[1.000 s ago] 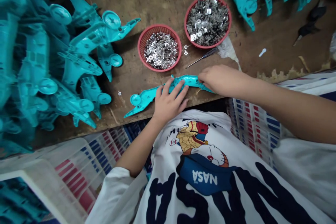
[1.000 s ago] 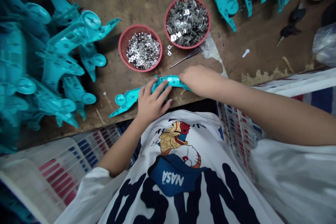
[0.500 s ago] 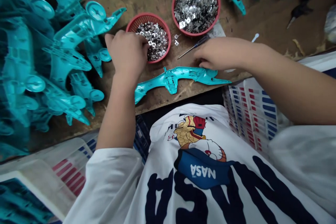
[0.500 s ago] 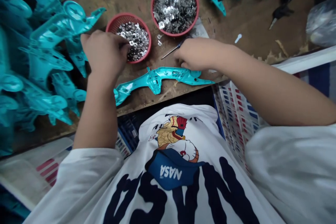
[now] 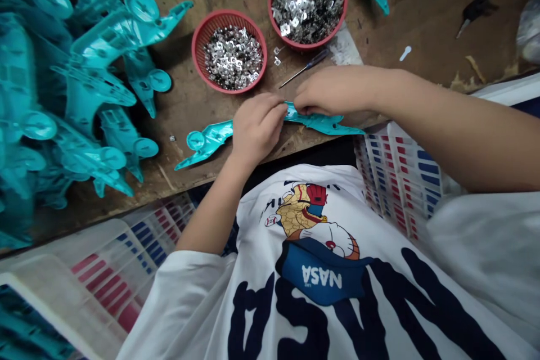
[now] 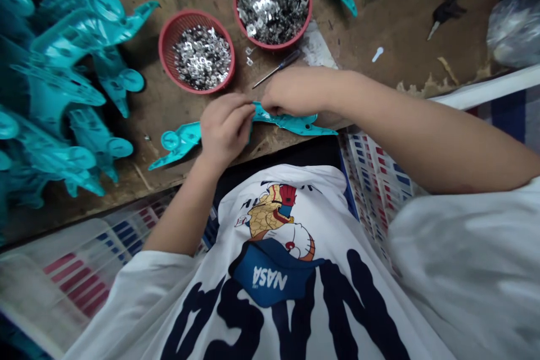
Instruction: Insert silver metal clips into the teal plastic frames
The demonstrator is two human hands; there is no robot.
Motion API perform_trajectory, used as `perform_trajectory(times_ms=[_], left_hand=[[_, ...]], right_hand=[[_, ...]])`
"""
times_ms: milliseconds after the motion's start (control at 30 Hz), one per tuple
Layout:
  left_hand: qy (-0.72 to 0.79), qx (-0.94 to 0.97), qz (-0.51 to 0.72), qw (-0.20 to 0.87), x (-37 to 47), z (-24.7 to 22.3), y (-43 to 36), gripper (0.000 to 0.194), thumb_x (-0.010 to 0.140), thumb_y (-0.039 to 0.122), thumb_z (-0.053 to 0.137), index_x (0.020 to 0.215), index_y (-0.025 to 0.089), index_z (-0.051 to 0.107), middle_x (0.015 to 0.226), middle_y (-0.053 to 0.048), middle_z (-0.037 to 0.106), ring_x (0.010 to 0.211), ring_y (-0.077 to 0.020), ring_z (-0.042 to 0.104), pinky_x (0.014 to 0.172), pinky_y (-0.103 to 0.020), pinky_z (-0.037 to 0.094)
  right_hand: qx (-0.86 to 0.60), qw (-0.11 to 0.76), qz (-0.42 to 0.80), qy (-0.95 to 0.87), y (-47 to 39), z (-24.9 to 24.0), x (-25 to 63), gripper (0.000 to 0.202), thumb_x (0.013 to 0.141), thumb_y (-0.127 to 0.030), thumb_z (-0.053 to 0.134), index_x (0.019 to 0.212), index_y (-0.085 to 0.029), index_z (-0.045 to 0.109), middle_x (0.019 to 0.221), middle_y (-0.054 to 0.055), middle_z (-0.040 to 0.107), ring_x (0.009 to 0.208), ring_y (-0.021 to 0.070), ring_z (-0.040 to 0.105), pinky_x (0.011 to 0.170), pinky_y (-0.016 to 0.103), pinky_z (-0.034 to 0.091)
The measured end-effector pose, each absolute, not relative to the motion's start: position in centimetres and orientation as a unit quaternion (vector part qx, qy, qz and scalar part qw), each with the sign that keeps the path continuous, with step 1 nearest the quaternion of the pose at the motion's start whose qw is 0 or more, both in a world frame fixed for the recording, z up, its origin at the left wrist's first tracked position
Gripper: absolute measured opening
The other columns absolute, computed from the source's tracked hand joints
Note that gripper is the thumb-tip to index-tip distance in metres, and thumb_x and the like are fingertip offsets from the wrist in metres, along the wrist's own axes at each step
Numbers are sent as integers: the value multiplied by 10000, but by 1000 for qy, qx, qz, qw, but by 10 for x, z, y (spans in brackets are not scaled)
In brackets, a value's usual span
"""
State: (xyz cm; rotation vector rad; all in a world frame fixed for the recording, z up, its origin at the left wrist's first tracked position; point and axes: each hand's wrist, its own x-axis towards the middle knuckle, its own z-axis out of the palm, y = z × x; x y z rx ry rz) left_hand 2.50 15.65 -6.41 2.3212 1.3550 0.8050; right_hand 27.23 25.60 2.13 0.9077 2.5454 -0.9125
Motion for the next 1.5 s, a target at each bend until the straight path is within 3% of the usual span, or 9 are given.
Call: perform_trajectory(times_ms=[167,367,600,733,900,1067,1133,1333,1500], left_hand=[[502,789,296,194,35,-86,146,383,1227,410,499,1218,237,840,1319,-129,890,1384,-320,795,1223,-529,558],[509,787,299,178,34,-89,150,372,1222,411,510,1204,238,839,1293,-117,889,1354,-308,801,1207,-499,557],[510,789,299,168,36,-89,149,366,1225,406,506,1195,239,830,1270,-121,881,1324,-313,797,1183,-506,565],[518,781,296,184,29,-88,155,345,1220,403,516,1187,247,822,1275,-122,872,1334,-316,784,1204,-526,573],[510,711,438,205,35,-62,153,343,1210,485,589,1162,266,849,1199,-84,886,1259,-301,819,1216,-554,620],[545,444,583,407,64,-29,145,483,1067,766,789,1157,296,858,1139,-35,878,1004,-219,862,953,-400,752],[530,385,595,466,70,-25,147,563,971,825,868,1128,285,853,1114,-33,873,984,-209,864,925,-377,765],[529,357,592,493,69,-23,156,590,889,805,958,1054,247,859,975,-28,863,906,-216,866,891,-383,775],[556,411,582,429,68,-22,159,514,976,744,908,1089,243,897,969,-38,876,864,-208,847,839,-340,731]], right_hand=[[264,149,-307,902,262,20,272,146,1055,-80,782,1064,-193,874,1005,-26,833,906,122,613,870,361,386],[239,170,-280,914,265,21,275,203,1066,-81,765,1200,-151,901,1101,8,871,942,110,630,858,370,372],[239,185,-239,923,258,20,271,133,1061,-96,788,1057,-188,885,1130,29,844,999,167,672,881,371,404],[239,189,-214,928,257,32,272,213,1096,-168,782,1277,-216,886,1304,86,826,1119,265,735,893,379,456],[358,39,-214,908,251,84,259,369,1185,-247,619,1489,-190,820,1399,136,811,1309,308,738,1088,395,530],[303,14,-291,907,250,109,242,412,1169,-259,560,1507,-265,797,1409,103,822,1279,309,748,1094,414,551],[291,-3,-308,906,254,99,241,399,1168,-285,555,1473,-274,813,1403,114,822,1272,311,742,1078,418,561],[230,-148,-336,901,267,56,253,357,1181,-348,562,1359,-234,849,1289,122,809,1176,279,732,1039,431,574],[243,-154,-323,902,266,50,254,347,1187,-329,541,1306,-255,859,1265,118,798,1143,278,724,991,421,577]])
